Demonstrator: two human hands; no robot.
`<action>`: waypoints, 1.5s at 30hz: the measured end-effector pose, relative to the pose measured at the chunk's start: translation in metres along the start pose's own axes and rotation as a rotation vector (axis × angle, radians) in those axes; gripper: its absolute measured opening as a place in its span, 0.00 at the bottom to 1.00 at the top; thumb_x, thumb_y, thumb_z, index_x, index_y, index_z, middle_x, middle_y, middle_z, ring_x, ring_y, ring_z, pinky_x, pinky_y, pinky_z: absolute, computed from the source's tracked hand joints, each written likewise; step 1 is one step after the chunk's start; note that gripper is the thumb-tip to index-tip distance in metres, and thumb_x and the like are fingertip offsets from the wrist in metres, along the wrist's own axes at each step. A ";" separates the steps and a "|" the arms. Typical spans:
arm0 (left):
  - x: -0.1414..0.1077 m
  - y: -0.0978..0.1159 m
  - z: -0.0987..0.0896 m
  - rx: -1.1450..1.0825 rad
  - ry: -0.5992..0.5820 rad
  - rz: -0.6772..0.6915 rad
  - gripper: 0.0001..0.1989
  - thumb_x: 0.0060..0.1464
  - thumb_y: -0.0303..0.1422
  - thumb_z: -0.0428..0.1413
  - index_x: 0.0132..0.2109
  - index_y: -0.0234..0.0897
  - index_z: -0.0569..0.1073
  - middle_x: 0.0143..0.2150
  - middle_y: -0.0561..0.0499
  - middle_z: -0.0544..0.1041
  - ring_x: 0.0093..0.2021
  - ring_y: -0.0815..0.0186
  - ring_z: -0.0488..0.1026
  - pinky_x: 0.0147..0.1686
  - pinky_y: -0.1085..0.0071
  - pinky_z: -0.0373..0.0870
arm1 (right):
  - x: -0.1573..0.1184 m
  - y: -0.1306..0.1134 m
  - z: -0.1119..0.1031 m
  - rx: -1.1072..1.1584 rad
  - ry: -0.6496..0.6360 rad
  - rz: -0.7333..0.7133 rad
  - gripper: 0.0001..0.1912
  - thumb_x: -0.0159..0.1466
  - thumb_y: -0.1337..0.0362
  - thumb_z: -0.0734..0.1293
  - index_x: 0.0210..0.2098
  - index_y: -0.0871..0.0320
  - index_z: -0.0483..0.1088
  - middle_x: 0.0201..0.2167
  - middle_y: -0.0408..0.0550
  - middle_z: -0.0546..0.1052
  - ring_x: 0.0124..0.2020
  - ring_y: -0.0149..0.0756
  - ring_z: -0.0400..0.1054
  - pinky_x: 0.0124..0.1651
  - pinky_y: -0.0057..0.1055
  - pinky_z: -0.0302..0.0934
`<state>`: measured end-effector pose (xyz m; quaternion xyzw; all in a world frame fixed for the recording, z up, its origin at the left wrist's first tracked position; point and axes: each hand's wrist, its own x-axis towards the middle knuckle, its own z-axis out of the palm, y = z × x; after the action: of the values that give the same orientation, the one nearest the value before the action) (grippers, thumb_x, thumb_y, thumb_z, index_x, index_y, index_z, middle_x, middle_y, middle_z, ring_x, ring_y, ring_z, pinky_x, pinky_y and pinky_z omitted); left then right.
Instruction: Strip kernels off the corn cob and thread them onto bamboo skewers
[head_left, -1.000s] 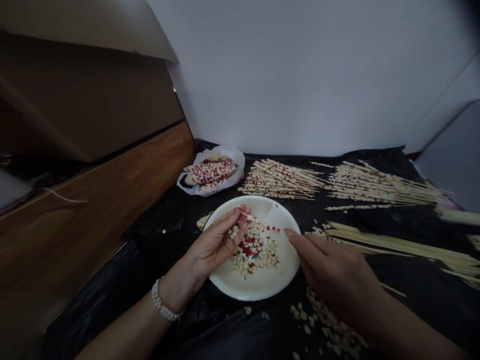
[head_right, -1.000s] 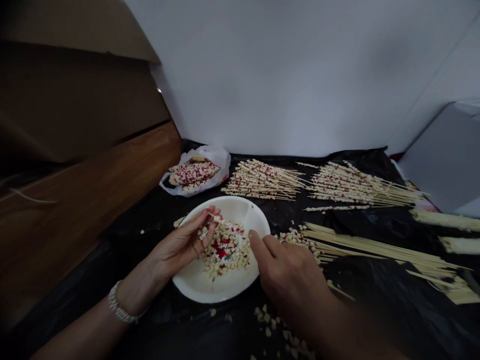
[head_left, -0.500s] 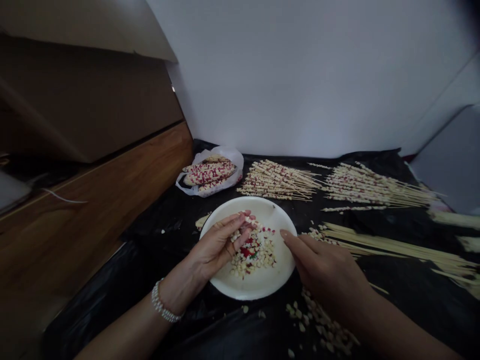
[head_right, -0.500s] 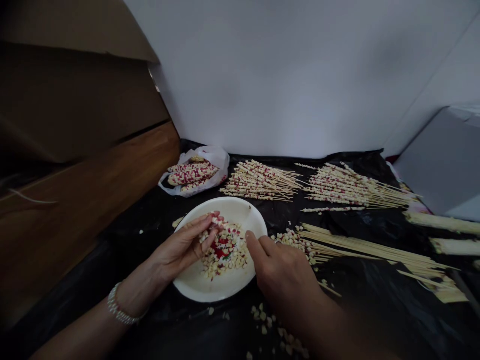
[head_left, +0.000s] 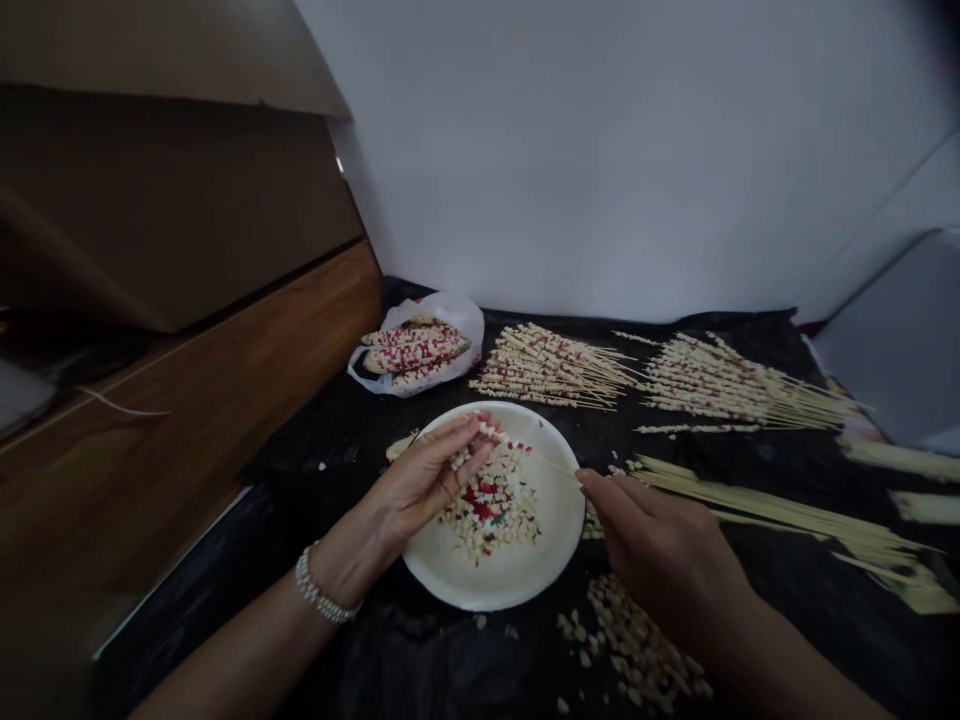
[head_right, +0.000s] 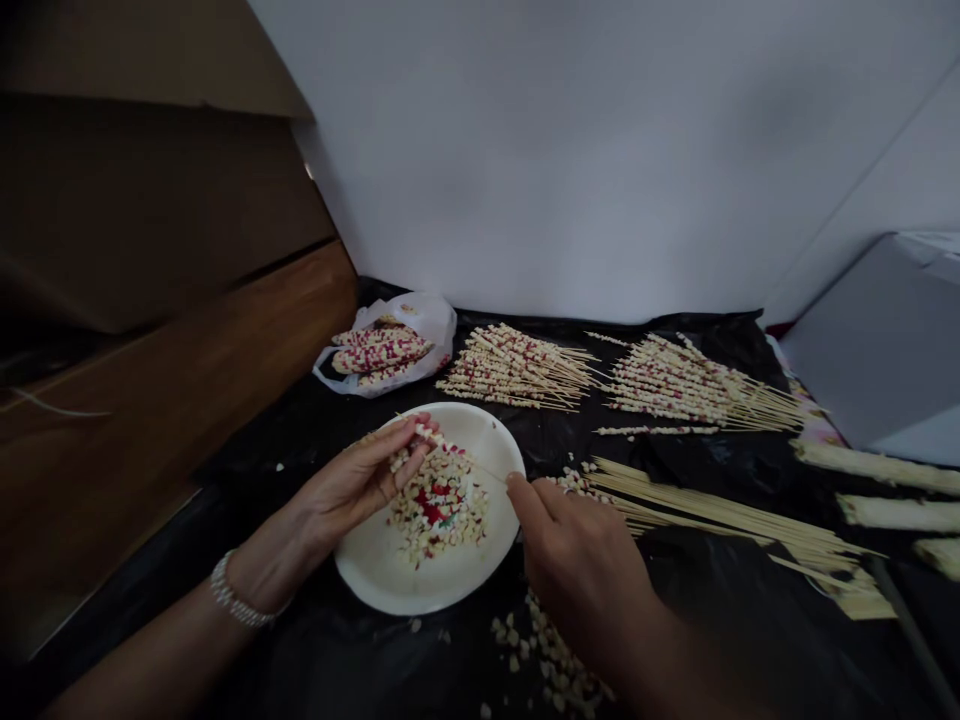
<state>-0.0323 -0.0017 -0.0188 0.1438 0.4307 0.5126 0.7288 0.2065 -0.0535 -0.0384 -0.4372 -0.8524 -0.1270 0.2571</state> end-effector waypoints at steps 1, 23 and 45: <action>0.000 0.001 0.001 0.013 -0.004 -0.002 0.08 0.56 0.19 0.57 0.41 0.27 0.78 0.40 0.44 0.81 0.38 0.69 0.79 0.41 0.77 0.78 | 0.000 0.000 0.001 0.013 0.000 0.003 0.17 0.65 0.76 0.55 0.46 0.62 0.71 0.35 0.52 0.79 0.21 0.31 0.66 0.26 0.30 0.61; -0.003 0.001 0.032 0.049 0.002 0.157 0.06 0.59 0.26 0.56 0.38 0.32 0.78 0.33 0.50 0.78 0.30 0.74 0.74 0.32 0.80 0.74 | 0.017 -0.012 -0.013 0.467 -0.278 0.314 0.15 0.69 0.62 0.55 0.34 0.56 0.72 0.26 0.46 0.77 0.28 0.35 0.71 0.33 0.30 0.60; -0.011 -0.036 0.059 0.050 0.092 0.396 0.22 0.63 0.41 0.45 0.22 0.39 0.56 0.16 0.60 0.54 0.15 0.74 0.49 0.16 0.77 0.46 | 0.027 -0.061 -0.009 1.256 -0.390 0.616 0.17 0.66 0.54 0.56 0.29 0.57 0.69 0.14 0.36 0.57 0.16 0.27 0.49 0.20 0.25 0.45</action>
<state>0.0343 -0.0129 -0.0022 0.2201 0.4392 0.6411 0.5896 0.1465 -0.0748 -0.0159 -0.4418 -0.6331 0.5449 0.3272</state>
